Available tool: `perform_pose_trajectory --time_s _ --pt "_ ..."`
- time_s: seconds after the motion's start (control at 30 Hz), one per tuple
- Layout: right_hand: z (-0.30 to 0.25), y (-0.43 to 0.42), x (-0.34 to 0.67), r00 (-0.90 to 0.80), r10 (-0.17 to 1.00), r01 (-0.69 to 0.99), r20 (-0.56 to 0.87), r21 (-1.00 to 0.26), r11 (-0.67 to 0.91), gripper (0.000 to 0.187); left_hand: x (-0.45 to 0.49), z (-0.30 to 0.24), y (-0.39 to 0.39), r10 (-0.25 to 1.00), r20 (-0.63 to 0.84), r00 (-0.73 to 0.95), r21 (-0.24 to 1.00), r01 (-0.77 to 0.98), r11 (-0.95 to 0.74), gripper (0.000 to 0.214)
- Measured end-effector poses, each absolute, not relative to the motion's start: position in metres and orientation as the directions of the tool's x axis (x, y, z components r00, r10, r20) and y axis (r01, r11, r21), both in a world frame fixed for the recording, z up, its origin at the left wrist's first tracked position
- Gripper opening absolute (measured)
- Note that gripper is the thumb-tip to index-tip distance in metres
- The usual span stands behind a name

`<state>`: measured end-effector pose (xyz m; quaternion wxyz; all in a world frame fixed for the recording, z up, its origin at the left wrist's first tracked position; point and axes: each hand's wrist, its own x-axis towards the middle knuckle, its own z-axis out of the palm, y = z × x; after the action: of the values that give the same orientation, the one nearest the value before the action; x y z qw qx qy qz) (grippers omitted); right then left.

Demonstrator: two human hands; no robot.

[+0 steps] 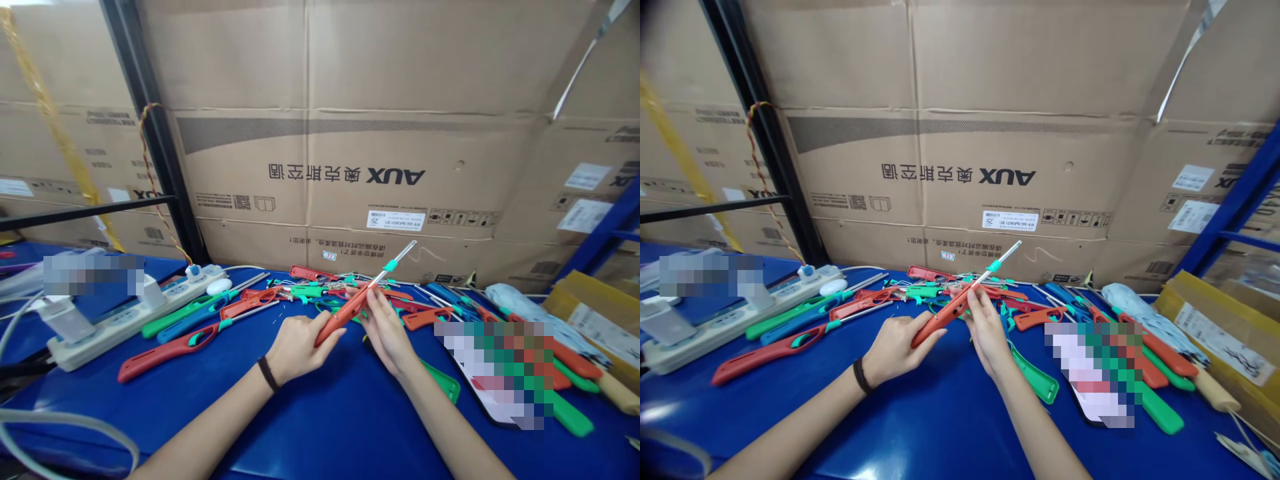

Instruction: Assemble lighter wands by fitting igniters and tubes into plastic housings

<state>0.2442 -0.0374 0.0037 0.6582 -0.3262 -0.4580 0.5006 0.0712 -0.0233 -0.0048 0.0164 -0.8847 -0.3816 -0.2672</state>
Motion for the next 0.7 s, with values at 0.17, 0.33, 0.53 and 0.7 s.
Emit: perform_pose_trajectory --time_s 0.17,0.33,0.53,0.7 --pt "0.003 -0.037 0.247 0.087 0.951 -0.360 0.296 -0.881 0.307 0.034 0.072 -0.002 -0.027 0.681 0.441 0.584 0.361 0.580 -0.730 0.022" --pt "0.005 -0.039 0.250 0.039 0.949 -0.298 0.313 -0.903 0.310 0.035 0.073 -0.003 -0.028 0.700 0.410 0.585 0.491 0.505 -0.710 0.024" --pt "0.005 -0.046 0.241 0.040 0.936 -0.264 0.350 -0.900 0.347 0.031 0.076 -0.004 -0.027 0.717 0.359 0.598 0.599 0.442 -0.668 0.024" --pt "0.006 -0.046 0.235 0.050 0.938 -0.231 0.344 -0.909 0.346 0.030 0.079 -0.008 -0.026 0.742 0.269 0.614 0.738 0.364 -0.569 0.028"
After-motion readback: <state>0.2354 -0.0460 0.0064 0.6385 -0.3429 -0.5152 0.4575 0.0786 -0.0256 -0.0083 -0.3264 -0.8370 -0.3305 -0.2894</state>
